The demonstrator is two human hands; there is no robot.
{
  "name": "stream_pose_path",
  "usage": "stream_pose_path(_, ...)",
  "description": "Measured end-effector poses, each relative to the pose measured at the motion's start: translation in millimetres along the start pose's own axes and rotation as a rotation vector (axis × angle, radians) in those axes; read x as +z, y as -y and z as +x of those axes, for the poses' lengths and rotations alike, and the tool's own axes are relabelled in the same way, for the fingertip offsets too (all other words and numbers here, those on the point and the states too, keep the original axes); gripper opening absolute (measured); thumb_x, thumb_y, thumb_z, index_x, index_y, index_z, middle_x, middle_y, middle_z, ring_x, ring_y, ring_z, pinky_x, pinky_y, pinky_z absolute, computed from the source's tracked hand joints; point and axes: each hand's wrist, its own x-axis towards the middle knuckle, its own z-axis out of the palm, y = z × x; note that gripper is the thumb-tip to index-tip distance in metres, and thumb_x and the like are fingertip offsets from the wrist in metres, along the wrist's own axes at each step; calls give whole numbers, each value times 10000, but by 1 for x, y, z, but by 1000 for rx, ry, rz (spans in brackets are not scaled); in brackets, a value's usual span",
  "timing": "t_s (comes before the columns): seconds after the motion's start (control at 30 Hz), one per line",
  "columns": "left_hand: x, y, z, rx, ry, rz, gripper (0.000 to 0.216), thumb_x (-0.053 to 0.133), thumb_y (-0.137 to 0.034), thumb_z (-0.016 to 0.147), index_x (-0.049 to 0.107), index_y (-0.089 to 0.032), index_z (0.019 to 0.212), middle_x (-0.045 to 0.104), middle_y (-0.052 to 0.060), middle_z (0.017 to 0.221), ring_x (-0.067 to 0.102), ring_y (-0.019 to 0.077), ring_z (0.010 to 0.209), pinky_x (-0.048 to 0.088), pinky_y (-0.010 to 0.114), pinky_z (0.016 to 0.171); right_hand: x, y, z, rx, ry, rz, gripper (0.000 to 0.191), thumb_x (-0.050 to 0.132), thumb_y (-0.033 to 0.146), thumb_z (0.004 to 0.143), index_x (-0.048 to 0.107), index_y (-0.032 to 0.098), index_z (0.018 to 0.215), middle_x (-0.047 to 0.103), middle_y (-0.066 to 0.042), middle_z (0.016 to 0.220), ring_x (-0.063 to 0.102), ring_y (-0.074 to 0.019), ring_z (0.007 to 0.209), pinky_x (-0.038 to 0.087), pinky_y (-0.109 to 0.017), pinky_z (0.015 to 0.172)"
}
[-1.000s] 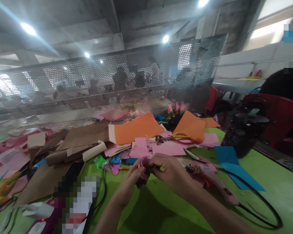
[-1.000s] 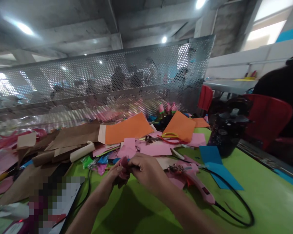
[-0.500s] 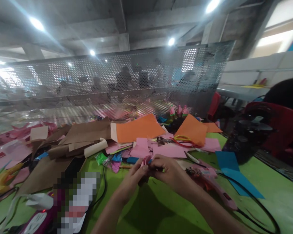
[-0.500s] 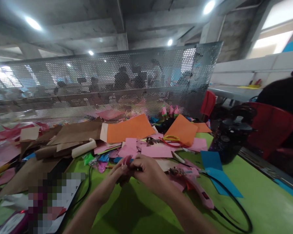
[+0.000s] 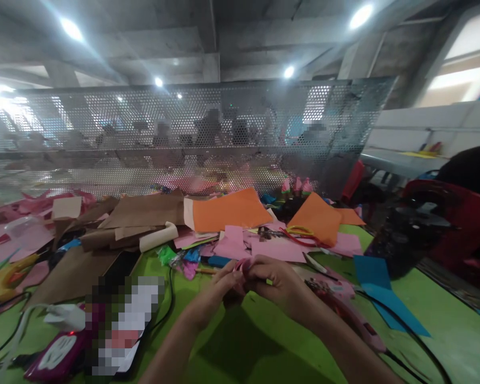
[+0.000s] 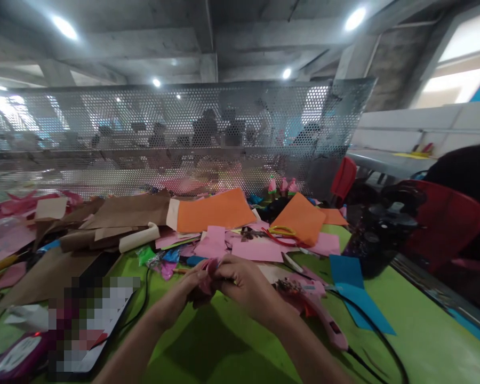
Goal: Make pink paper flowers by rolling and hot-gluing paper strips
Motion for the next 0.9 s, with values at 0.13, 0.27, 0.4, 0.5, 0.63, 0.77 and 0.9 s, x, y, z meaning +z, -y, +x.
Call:
stream_pose_path(0.13, -1, 1, 1, -37, -23, 23, 493, 614, -503, 796, 560, -172, 1157, 456, -35, 675, 404, 93, 576, 251, 210, 507, -1, 3, 1, 0, 5, -33, 167, 601, 70, 834, 704, 192, 782, 639, -26, 861, 625, -158, 808, 469, -231, 725)
stream_pose_path(0.27, 0, 1, 0, -20, -24, 32, 402, 599, -492, 804, 571, -167, 1039, 458, -38, 665, 398, 90, 562, 252, 218, 514, 0, 5, 1, 14, 11, -29, 149, 610, 85, 830, 692, 187, 758, 634, -24, 833, 624, -159, 787, 466, -231, 705)
stream_pose_path(0.4, 0, 0, -1, 23, 25, 43, 320, 583, -460, 828, 557, -173, 967, 473, -37, 672, 410, 86, 558, 251, 218, 510, 1, 5, 1, -4, -13, -96, 171, 593, 49, 824, 665, 187, 754, 629, -22, 844, 606, -155, 788, 452, -228, 703)
stream_pose_path(0.5, -1, -1, 0, 20, 47, 43, 307, 609, -417, 814, 548, -175, 994, 480, -40, 678, 421, 83, 563, 258, 214, 513, 1, 5, 0, -15, -29, -136, 167, 595, 49, 823, 650, 188, 749, 619, -22, 839, 592, -154, 771, 446, -227, 687)
stream_pose_path(0.63, -2, 0, 1, 7, 46, 35, 341, 603, -363, 797, 538, -167, 1068, 489, -30, 705, 466, 98, 595, 287, 217, 525, 0, 7, 0, -18, -17, -160, 176, 579, 41, 828, 647, 186, 756, 613, -26, 842, 587, -156, 763, 443, -229, 676)
stream_pose_path(0.77, -2, 0, 0, 17, 69, 33, 337, 597, -370, 798, 547, -175, 1068, 493, -24, 717, 476, 100, 599, 285, 220, 528, 0, 6, 1, 2, -3, -122, 163, 578, 56, 832, 653, 182, 761, 626, -32, 857, 599, -163, 782, 450, -236, 685)
stream_pose_path(0.9, -2, -1, -1, 13, 63, 38, 273, 583, -372, 809, 554, -184, 1005, 473, -36, 694, 441, 90, 574, 280, 218, 525, 0, 4, 1, 11, 19, -31, 147, 599, 93, 844, 667, 181, 747, 635, -26, 845, 607, -160, 782, 458, -237, 699)
